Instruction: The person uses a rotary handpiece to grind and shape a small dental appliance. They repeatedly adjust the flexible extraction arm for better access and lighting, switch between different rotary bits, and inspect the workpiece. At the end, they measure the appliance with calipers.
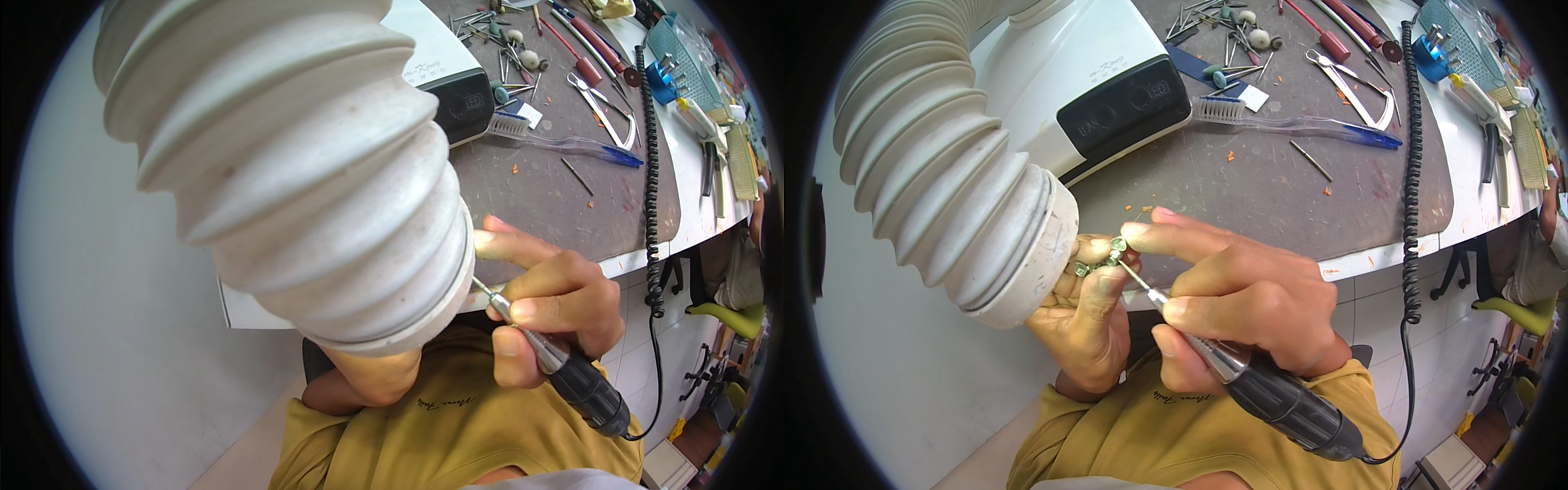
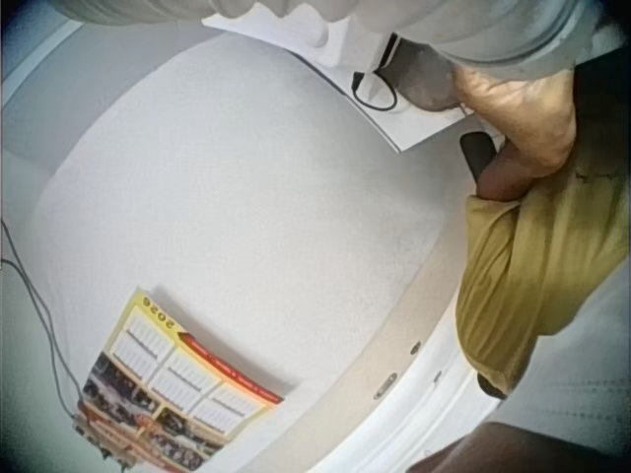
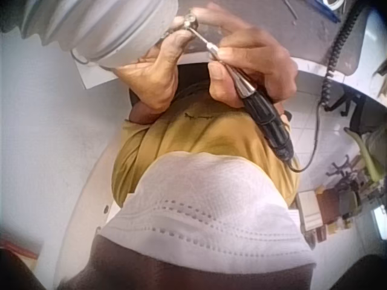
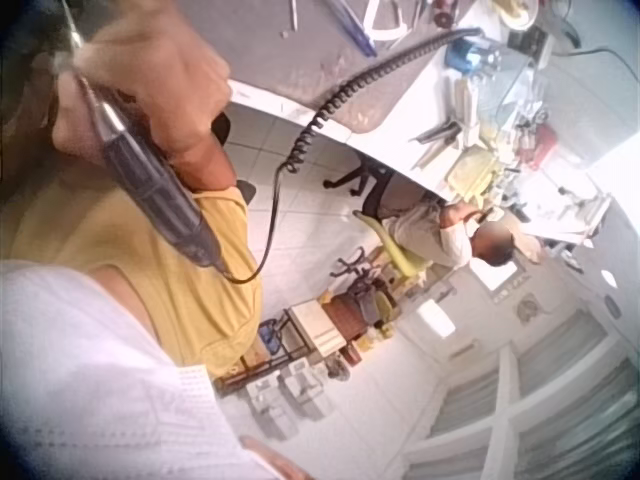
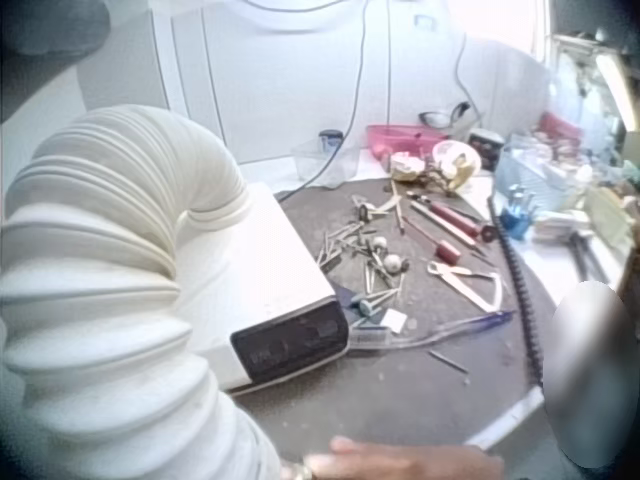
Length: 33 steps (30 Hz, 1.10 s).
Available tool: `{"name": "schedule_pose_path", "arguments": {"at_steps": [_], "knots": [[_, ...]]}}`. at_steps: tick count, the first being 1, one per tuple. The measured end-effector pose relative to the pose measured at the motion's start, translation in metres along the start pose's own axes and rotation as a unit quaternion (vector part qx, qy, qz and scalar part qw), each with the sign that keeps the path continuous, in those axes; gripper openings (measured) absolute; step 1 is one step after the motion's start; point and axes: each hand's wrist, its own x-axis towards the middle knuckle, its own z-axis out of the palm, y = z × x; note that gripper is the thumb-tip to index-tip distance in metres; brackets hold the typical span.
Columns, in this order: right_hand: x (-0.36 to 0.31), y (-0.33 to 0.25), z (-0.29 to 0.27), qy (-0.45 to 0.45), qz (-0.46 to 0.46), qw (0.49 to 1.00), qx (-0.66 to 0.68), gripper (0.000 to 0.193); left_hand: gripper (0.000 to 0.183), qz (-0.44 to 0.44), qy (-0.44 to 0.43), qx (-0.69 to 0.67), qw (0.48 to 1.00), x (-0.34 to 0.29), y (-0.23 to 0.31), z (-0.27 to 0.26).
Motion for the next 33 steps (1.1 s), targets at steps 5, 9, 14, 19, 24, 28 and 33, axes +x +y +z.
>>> {"name": "schedule_pose_path", "arguments": {"at_steps": [5,9,14,19,24,28,33], "knots": [[-0.003,-0.002,0.000,0.007,0.020,1.000,0.023,0.028,0.025,0.006,-0.005,-0.004,1.000,-0.001,-0.001,-0.001],[-0.001,-0.001,-0.003,-0.011,0.009,1.000,0.007,0.029,0.026,-0.014,0.006,-0.015,1.000,0.001,0.006,0.005],[-0.001,-0.001,-0.002,-0.016,0.013,1.000,0.002,0.029,0.026,0.004,-0.002,0.003,1.000,0.000,0.002,0.002],[-0.001,-0.002,-0.001,-0.001,0.021,1.000,0.023,0.028,0.026,0.025,-0.010,0.028,0.999,-0.001,-0.005,-0.006],[-0.001,-0.003,0.000,-0.006,0.017,1.000,0.005,0.027,0.026,0.035,0.004,0.016,0.999,0.000,-0.004,0.001],[0.001,-0.003,-0.003,-0.028,0.014,0.999,-0.008,0.027,0.025,0.040,-0.010,0.032,0.999,0.000,-0.002,-0.001],[-0.001,-0.002,0.001,0.005,0.016,1.000,0.012,0.025,0.025,0.033,0.005,0.030,0.999,0.003,0.005,0.008]]}}
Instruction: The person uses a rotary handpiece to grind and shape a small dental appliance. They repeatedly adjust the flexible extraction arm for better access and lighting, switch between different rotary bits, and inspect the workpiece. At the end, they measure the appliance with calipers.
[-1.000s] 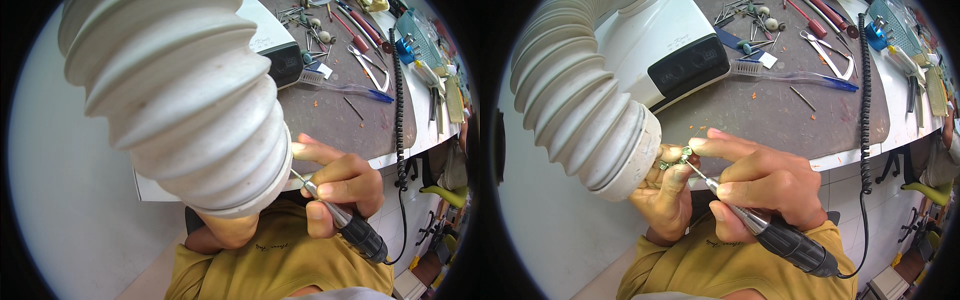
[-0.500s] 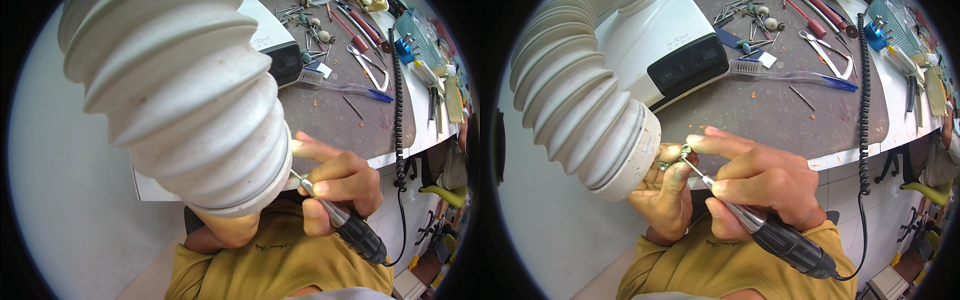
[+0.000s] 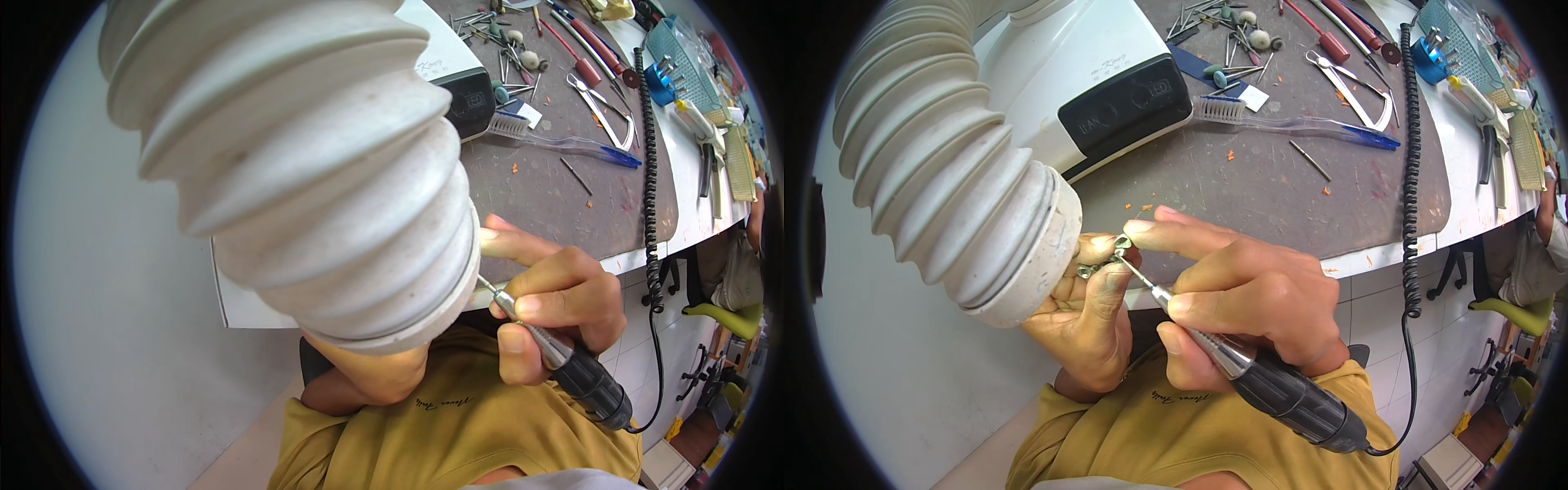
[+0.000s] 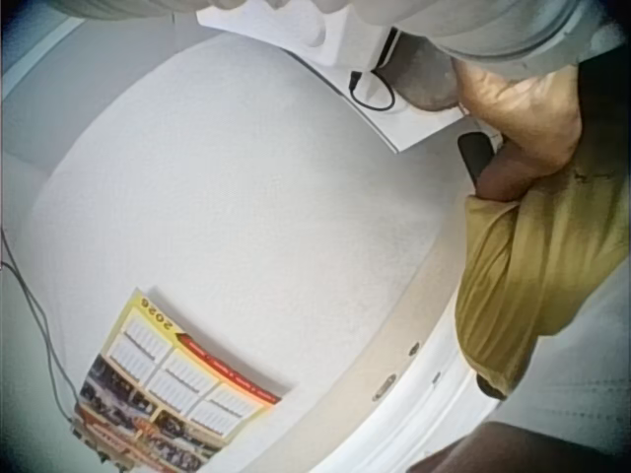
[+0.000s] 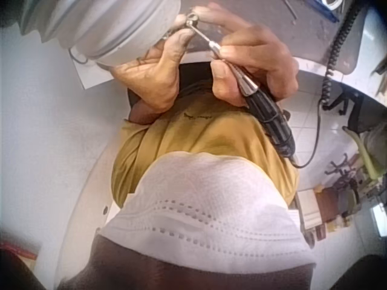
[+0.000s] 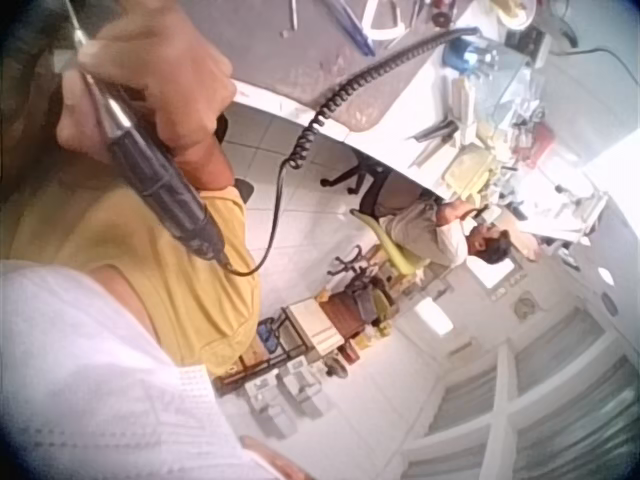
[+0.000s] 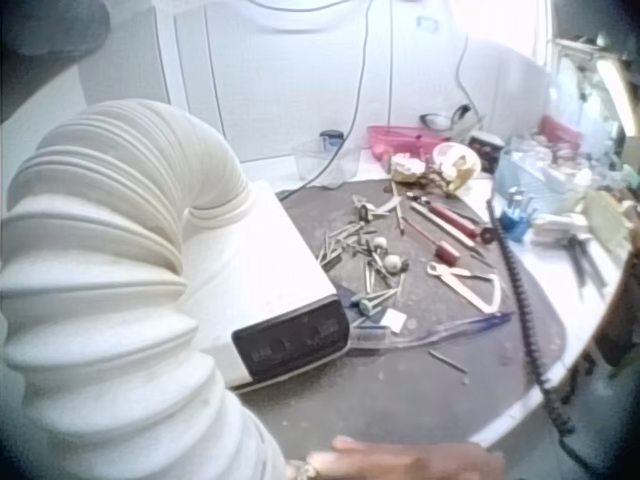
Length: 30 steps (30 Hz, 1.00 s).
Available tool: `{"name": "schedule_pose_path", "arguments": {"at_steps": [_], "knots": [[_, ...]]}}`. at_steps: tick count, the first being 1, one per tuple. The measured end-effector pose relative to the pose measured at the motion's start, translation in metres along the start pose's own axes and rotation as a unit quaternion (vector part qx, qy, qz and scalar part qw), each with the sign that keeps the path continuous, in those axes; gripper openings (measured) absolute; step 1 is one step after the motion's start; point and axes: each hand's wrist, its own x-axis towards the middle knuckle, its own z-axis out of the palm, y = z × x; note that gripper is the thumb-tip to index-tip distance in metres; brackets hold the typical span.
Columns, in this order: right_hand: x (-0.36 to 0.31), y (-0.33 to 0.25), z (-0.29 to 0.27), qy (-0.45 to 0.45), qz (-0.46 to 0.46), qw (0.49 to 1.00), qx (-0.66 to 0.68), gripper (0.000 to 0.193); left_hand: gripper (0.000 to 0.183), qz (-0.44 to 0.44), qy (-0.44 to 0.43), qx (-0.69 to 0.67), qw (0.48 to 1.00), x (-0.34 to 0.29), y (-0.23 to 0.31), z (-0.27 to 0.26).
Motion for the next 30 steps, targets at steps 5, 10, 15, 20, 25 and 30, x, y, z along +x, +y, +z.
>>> {"name": "schedule_pose_path", "arguments": {"at_steps": [5,10,15,20,25,30], "knots": [[0.002,-0.001,-0.001,-0.011,0.000,1.000,-0.013,0.025,0.026,0.004,0.004,-0.005,1.000,-0.001,-0.003,-0.001],[0.002,0.000,-0.001,-0.011,-0.002,1.000,-0.010,0.026,0.028,0.003,0.011,-0.008,1.000,-0.002,-0.005,-0.002],[0.001,0.000,-0.001,-0.012,0.001,1.000,-0.005,0.025,0.032,0.026,0.013,-0.011,1.000,-0.003,-0.007,0.000],[0.000,-0.002,-0.002,-0.003,0.012,1.000,0.015,0.026,0.031,0.007,0.004,0.011,1.000,-0.004,-0.009,-0.009],[0.000,-0.001,0.000,-0.003,0.013,1.000,0.000,0.026,0.027,-0.023,0.006,-0.003,1.000,-0.004,-0.009,-0.010],[0.003,-0.002,-0.002,-0.014,0.003,1.000,-0.018,0.024,0.027,-0.041,0.000,0.002,0.999,-0.005,-0.011,-0.015]]}}
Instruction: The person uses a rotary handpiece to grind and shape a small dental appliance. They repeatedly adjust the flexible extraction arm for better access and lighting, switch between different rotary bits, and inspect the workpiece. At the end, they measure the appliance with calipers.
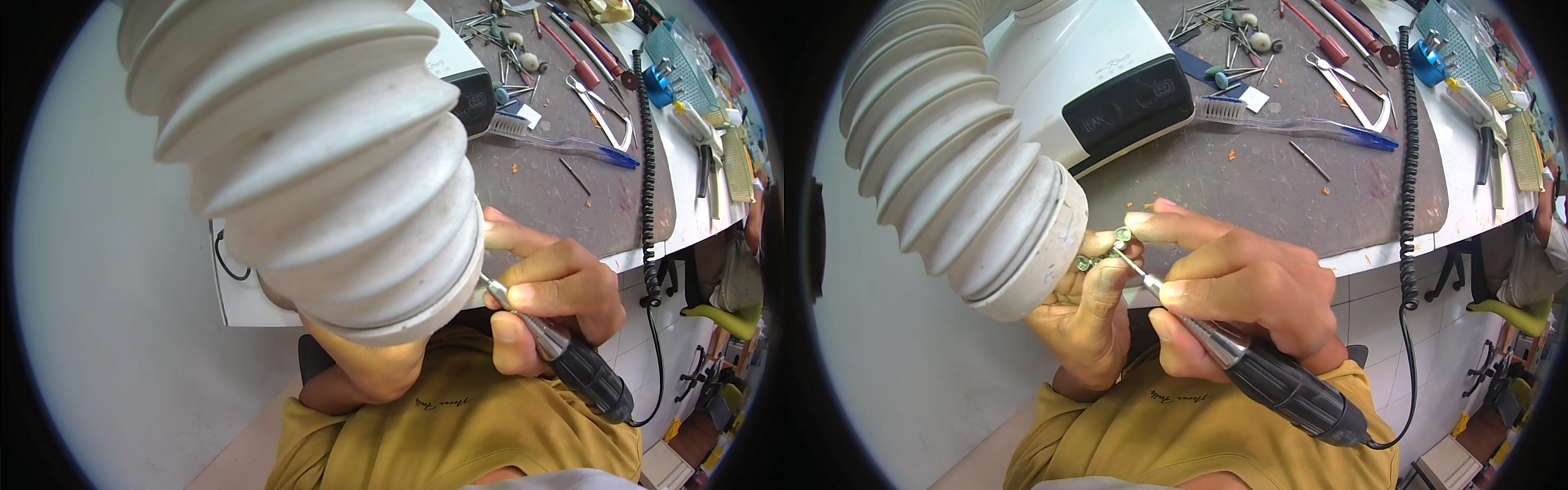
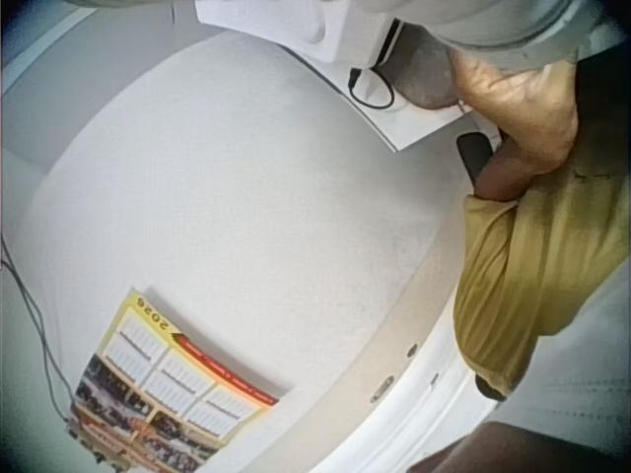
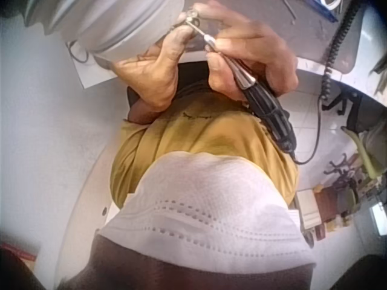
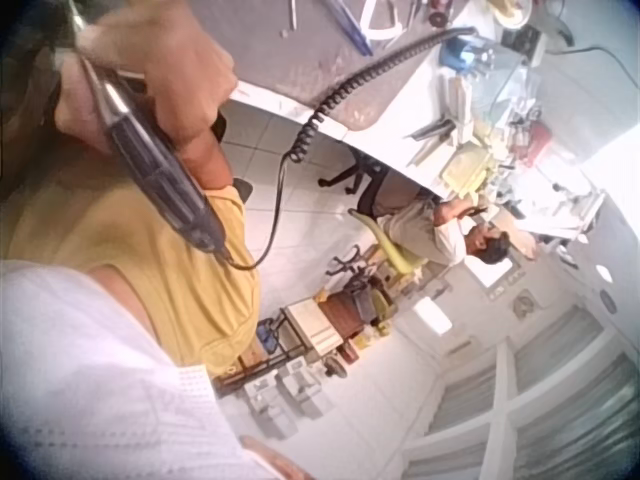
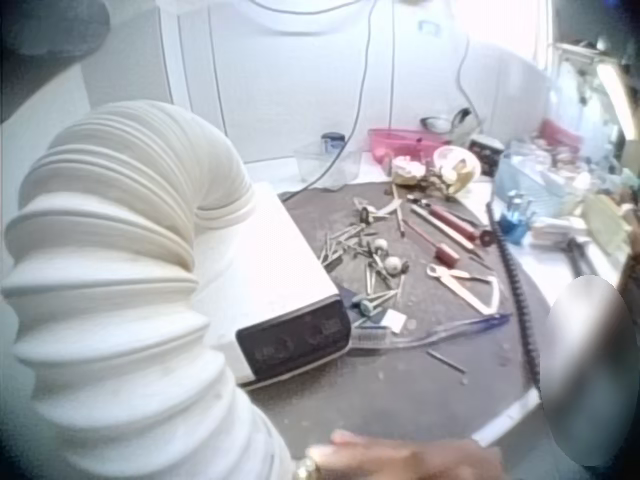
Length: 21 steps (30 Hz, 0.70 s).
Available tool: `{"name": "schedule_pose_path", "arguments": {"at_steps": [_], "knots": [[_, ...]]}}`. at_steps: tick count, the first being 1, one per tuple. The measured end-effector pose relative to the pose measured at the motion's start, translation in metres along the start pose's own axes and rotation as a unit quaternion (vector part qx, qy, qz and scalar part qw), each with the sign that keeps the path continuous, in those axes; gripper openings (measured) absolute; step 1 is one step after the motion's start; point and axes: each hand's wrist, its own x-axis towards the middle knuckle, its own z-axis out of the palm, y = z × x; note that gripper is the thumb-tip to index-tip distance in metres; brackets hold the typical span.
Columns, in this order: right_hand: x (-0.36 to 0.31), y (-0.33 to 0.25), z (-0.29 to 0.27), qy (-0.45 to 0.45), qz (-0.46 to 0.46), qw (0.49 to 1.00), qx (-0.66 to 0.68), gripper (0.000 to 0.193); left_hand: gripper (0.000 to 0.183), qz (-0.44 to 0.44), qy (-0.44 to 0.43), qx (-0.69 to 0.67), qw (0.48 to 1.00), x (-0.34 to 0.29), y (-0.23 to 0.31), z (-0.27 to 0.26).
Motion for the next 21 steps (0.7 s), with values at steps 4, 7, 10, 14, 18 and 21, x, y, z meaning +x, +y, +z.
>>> {"name": "schedule_pose_path", "arguments": {"at_steps": [4,7,10,14,18,21], "knots": [[-0.001,-0.001,-0.001,-0.009,0.019,0.999,0.037,0.024,0.030,0.013,-0.007,-0.019,1.000,0.003,0.006,0.005],[0.000,-0.004,-0.004,-0.018,0.037,0.998,0.045,0.025,0.032,-0.008,-0.010,-0.036,0.999,0.003,0.011,0.010],[0.000,-0.005,-0.005,-0.019,0.043,0.998,0.037,0.024,0.032,-0.025,-0.013,-0.044,0.999,0.005,0.013,0.009],[0.000,-0.006,-0.005,-0.023,0.052,0.998,0.022,0.025,0.031,-0.013,-0.009,-0.047,0.999,0.003,0.007,0.006],[0.002,-0.008,-0.007,-0.034,0.061,0.997,0.011,0.025,0.028,-0.022,-0.017,-0.052,0.998,0.004,0.011,0.006],[0.001,-0.007,-0.007,-0.035,0.061,0.997,0.010,0.026,0.026,-0.020,-0.017,-0.044,0.999,0.002,0.008,0.004]]}}
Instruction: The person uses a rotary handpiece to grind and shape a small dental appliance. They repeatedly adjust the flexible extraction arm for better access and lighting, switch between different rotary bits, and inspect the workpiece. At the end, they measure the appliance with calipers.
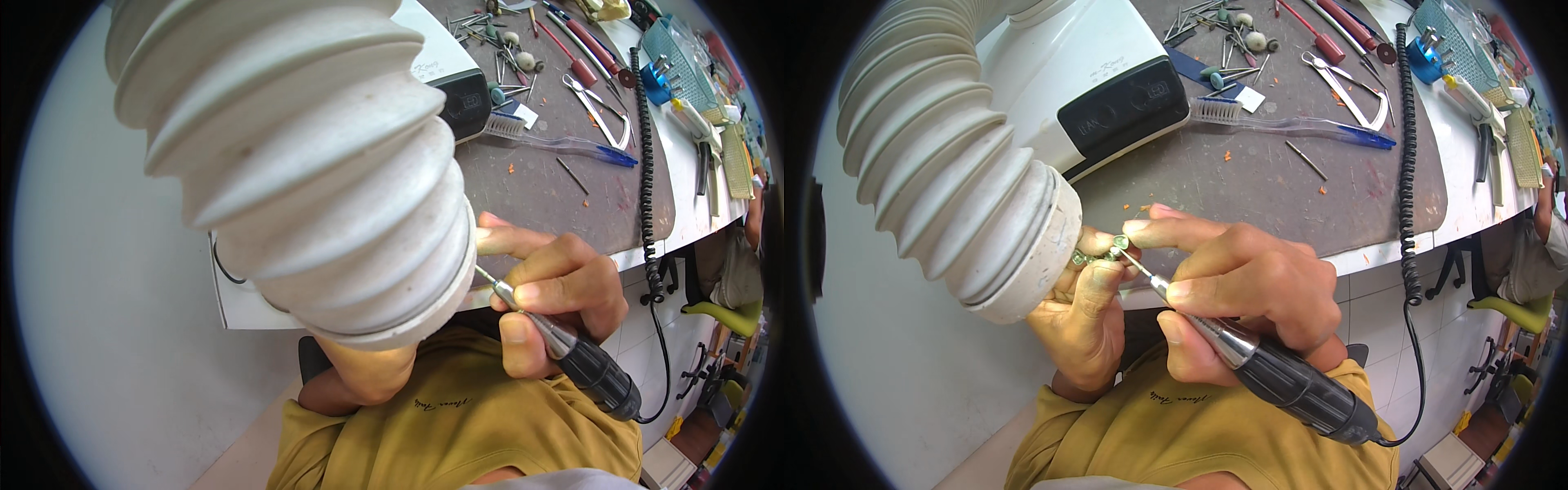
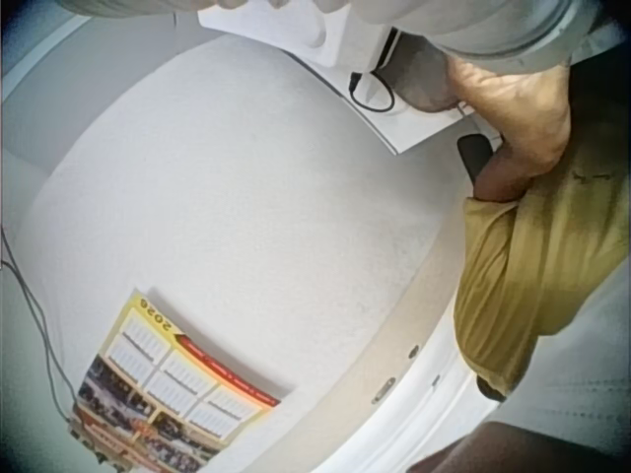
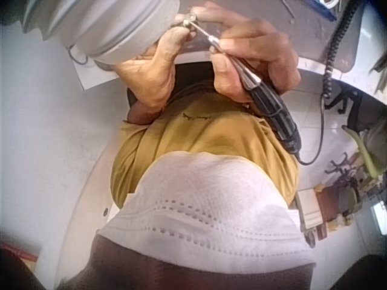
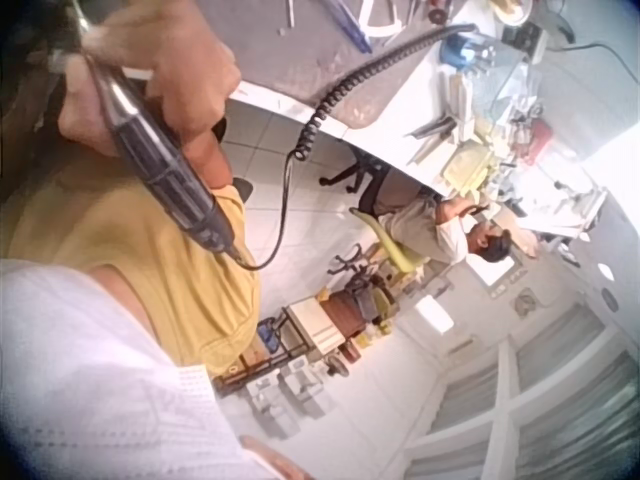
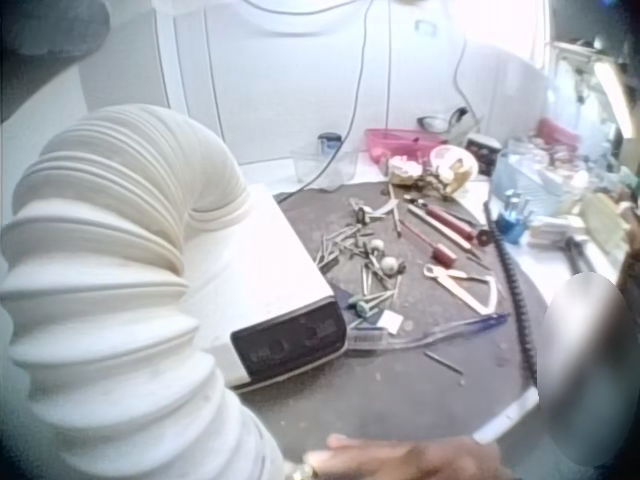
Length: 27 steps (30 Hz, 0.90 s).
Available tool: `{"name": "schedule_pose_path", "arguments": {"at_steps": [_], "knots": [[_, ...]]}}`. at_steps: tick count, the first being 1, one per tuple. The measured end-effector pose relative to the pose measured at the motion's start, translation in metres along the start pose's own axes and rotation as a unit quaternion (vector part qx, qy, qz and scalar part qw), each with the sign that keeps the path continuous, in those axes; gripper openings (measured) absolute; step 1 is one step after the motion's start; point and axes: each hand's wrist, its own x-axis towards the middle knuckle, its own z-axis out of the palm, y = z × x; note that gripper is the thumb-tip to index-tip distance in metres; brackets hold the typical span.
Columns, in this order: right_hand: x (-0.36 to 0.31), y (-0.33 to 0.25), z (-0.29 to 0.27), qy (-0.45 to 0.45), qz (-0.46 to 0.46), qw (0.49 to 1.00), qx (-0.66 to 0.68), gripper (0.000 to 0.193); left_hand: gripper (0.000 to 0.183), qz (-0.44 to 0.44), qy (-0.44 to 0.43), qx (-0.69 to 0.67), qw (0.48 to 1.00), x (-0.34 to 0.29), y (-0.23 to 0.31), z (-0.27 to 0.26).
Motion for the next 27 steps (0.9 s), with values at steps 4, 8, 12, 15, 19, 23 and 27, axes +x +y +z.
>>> {"name": "schedule_pose_path", "arguments": {"at_steps": [4,8,12,15,19,23,27], "knots": [[0.000,-0.001,-0.001,-0.001,0.001,1.000,-0.004,0.026,0.025,-0.010,0.000,0.000,1.000,0.001,0.002,0.000],[0.001,0.000,-0.001,-0.004,-0.006,1.000,-0.004,0.026,0.025,0.002,-0.007,-0.016,1.000,0.001,-0.007,-0.008],[-0.002,0.002,0.000,0.014,-0.020,1.000,0.020,0.026,0.025,-0.016,0.008,-0.009,1.000,-0.001,0.001,0.000],[-0.002,0.006,0.005,0.103,-0.020,0.992,0.067,0.024,0.026,-0.036,0.010,0.004,0.999,0.000,0.004,0.001],[0.004,0.010,0.012,0.174,0.030,0.981,0.077,0.022,0.027,-0.063,0.012,0.023,0.998,0.002,0.014,0.007],[0.000,0.010,0.017,0.139,0.082,0.984,0.073,0.023,0.025,-0.046,-0.056,0.016,0.997,0.013,0.020,0.015],[0.002,0.009,0.017,0.153,0.070,0.984,0.068,0.024,0.025,-0.033,-0.071,0.118,0.990,0.012,0.012,0.003]]}}
